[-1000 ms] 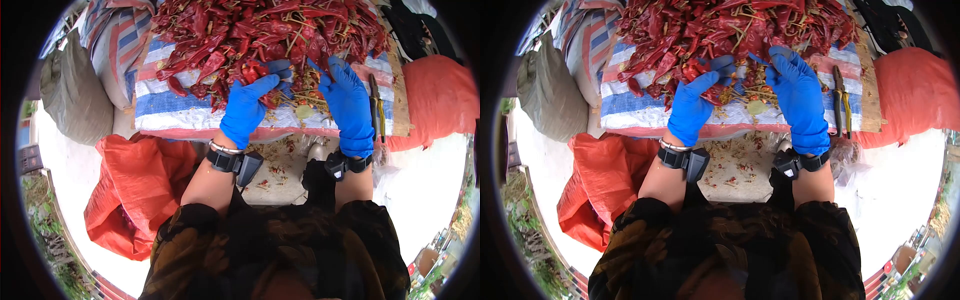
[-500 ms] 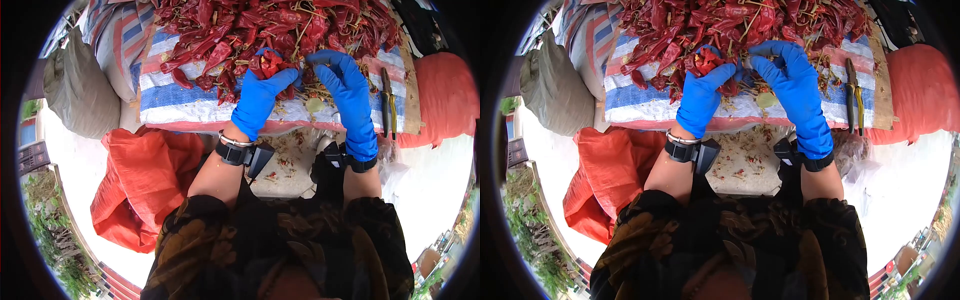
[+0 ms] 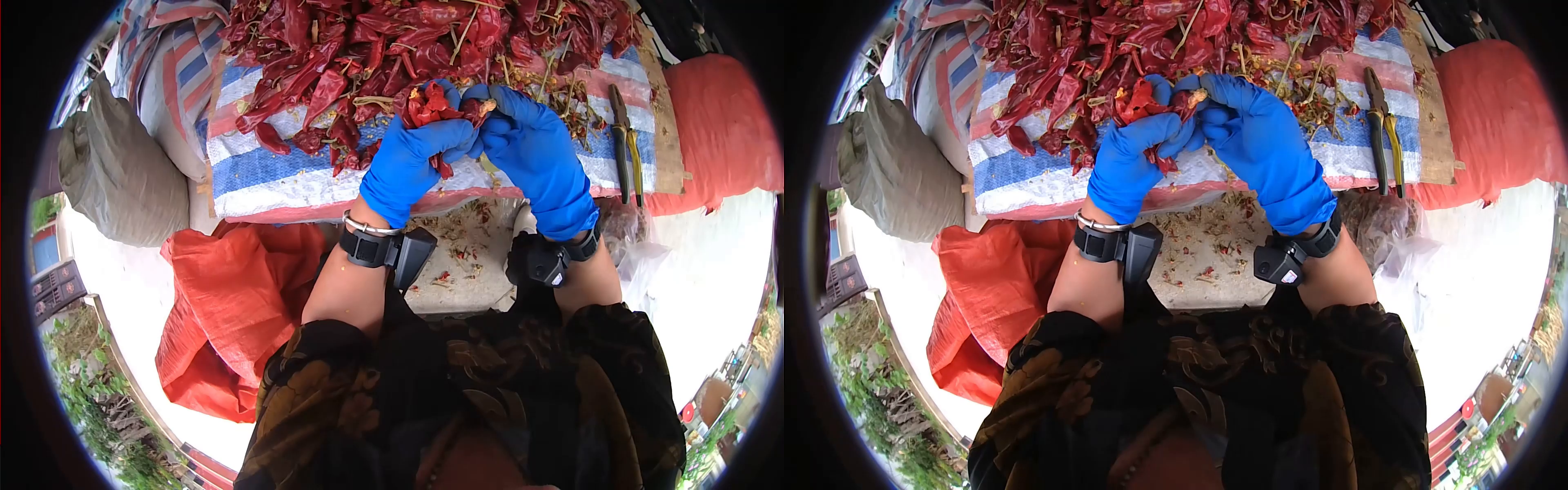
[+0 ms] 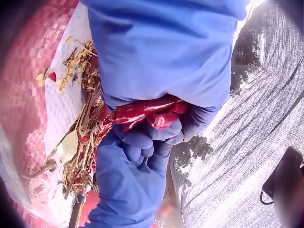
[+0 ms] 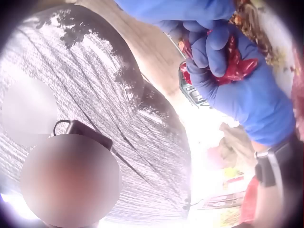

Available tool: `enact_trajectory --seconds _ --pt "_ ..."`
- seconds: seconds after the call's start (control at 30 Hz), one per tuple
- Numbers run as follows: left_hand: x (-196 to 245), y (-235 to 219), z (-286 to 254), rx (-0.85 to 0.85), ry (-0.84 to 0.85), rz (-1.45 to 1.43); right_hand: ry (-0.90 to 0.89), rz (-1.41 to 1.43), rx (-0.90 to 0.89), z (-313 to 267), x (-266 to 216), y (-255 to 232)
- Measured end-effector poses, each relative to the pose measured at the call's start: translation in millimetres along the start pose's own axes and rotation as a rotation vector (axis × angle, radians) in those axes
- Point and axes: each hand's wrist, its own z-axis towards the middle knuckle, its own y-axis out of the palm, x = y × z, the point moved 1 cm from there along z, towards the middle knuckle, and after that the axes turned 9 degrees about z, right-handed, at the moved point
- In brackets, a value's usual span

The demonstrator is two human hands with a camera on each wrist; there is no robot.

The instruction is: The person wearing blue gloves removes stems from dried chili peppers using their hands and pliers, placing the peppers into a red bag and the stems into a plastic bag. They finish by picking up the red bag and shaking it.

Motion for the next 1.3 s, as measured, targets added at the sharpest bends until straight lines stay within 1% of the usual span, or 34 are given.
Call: enact_trajectory --seconds 0.03,0.1,0.13,0.17,0.2,0.23,0.27,0.3,0.33,0.37,0.4,0.43,0.47,0.5,0.57,0.6,0.63,0.7,0.73,0.77,0.83,0.87,0.9,0.97,1.0,1.03,1.07,1.1,1.13,1.17,1.23,1.3 --pt "3.8 6.7 -2.8 0.011 -0.004 0.042 -0.001 0.001 0.001 3.5 -1.7 -3.9" --pt "2.5 6.2 -2.7 0.022 -0.007 0.083 0.051 0.354 -0.115 12.3 -7.6 -11.2" --pt "-2.3 -1.0 0.1 -0.036 0.020 -0.016 0.051 0.354 -0.115 10.7 -11.2 -11.3" --pt "-4.3 -5.6 2.2 -0.095 0.048 -0.113 -0.189 0.098 -0.014 8.8 -19.4 -11.1" --pt "-1.6 -6.0 2.9 -0.096 0.051 -0.112 -0.427 -0.161 0.086 6.5 -27.1 -10.5" --pt "2.4 -6.6 3.8 -0.038 0.115 -0.111 -0.429 -0.162 0.082 5.5 -32.6 -13.0" --pt "6.2 -7.9 5.1 0.019 0.180 -0.112 -0.642 -0.616 0.208 3.8 -42.3 -16.3" --pt "8.3 -11.8 7.1 0.016 0.185 -0.112 -0.844 -1.077 0.337 1.6 -52.4 -19.6" --pt "9.8 -17.6 9.1 0.024 0.215 -0.172 -0.897 -1.390 0.451 -0.7 -62.4 -26.3" --pt "10.6 -21.3 9.8 0.033 0.244 -0.231 -0.900 -1.392 0.448 0.2 -69.6 -32.0" --pt "16.0 -18.9 9.7 -0.015 0.265 -0.187 -1.050 -1.635 0.419 2.6 -74.4 -29.9" --pt "16.3 -19.8 10.3 -0.013 0.269 -0.187 -1.200 -1.875 0.381 4.8 -75.7 -27.4" --pt "16.2 -21.7 11.3 0.035 0.254 -0.130 -1.126 -1.825 0.340 5.6 -70.5 -27.2" --pt "16.3 -24.0 12.1 0.083 0.239 -0.073 -1.130 -1.823 0.335 6.4 -61.3 -17.7" --pt "13.0 -27.2 14.4 0.091 0.240 -0.071 -0.976 -1.903 0.245 12.2 -40.5 2.4" --pt "12.4 -25.4 15.4 0.097 0.235 -0.071 -0.927 -2.018 0.219 16.4 -31.3 4.8" --pt "12.3 -23.3 15.0 0.098 0.237 -0.070 -0.928 -2.017 0.217 19.4 -24.4 3.8" --pt "12.3 -17.6 11.9 0.132 0.155 0.031 -0.777 -2.058 0.179 26.6 -12.7 -2.2" --pt "11.3 -16.4 10.6 0.201 0.126 0.030 -0.782 -2.021 0.211 28.4 -9.9 -5.3" --pt "11.8 -17.0 10.4 0.202 0.129 0.029 -0.783 -2.022 0.208 30.6 -9.5 -7.7" --pt "11.8 -18.7 9.7 0.110 0.110 0.013 -1.006 -1.489 0.101 33.2 -12.8 -12.5" --pt "11.6 -20.7 9.9 0.113 0.116 0.009 -1.037 -1.365 0.106 32.4 -12.4 -15.3" --pt "11.1 -22.8 10.3 0.094 0.107 0.011 -1.035 -1.367 0.098 29.9 -11.9 -9.8" --pt "11.1 -23.1 9.3 0.081 0.108 0.010 -0.954 -0.859 0.088 19.1 -13.6 7.8" --pt "10.6 -19.7 9.5 0.089 0.080 0.008 -0.932 -0.832 0.113 12.3 -14.2 14.0" --pt "11.9 -17.3 8.5 0.097 0.052 0.007 -0.927 -0.833 0.104 8.0 -17.0 18.3" --pt "15.5 -15.8 5.0 0.061 0.037 0.036 -1.023 -1.195 0.069 3.0 -19.3 22.9" --pt "13.8 -15.1 4.3 0.071 0.043 0.035 -1.104 -1.559 0.025 -0.6 -18.5 25.8" --pt "10.1 -13.3 5.8 0.105 0.055 -0.062 -1.092 -1.661 -0.022 -2.9 -15.2 26.8" --pt "7.8 -13.8 5.6 0.138 0.067 -0.158 -1.089 -1.656 -0.030 -1.8 -12.1 27.5" --pt "4.7 -20.8 2.3 0.149 0.081 -0.103 -0.928 -1.878 -0.200 0.8 -3.6 29.0" --pt "4.5 -23.5 1.8 0.168 0.139 0.011 -0.943 -1.884 -0.199 -4.0 -1.7 30.2"
